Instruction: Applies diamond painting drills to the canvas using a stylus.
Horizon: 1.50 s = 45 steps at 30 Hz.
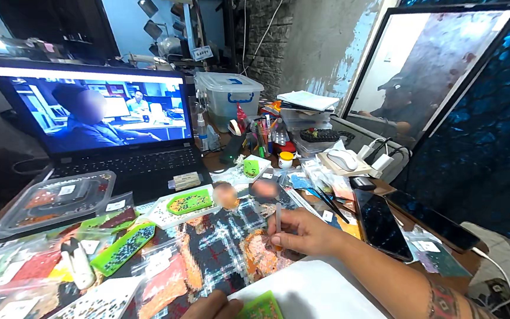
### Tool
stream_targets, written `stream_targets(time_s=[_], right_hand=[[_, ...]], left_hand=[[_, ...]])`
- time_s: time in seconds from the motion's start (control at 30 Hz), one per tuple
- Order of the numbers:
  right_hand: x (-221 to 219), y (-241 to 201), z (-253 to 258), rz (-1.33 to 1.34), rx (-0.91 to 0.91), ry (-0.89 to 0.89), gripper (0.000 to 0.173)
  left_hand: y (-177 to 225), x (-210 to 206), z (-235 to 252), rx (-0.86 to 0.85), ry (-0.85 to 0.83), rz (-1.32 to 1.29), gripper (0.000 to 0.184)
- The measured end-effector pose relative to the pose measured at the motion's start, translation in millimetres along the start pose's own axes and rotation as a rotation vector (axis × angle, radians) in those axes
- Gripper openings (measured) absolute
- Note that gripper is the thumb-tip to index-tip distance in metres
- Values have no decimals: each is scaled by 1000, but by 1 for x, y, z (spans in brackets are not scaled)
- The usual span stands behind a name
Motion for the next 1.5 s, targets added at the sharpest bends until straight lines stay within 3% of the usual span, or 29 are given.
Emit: stream_targets(time_s=[0.9, 1.5], right_hand=[[-2, -12, 0, -40, 123, -2, 18], [0, -10, 1, -132, -9, 29, 24]], left_hand=[[0, 0, 0, -1, -10, 5, 53], [0, -1, 1, 8, -30, 4, 54]])
Point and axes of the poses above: each hand's wrist, its own z-axis towards the middle knuckle, its own x-axis out of the back of the hand, y = z × x, the point moved 10 cm from there along z, towards the middle knuckle, and after that the axes turned 10 degrees about -y, right-handed, at the moved point
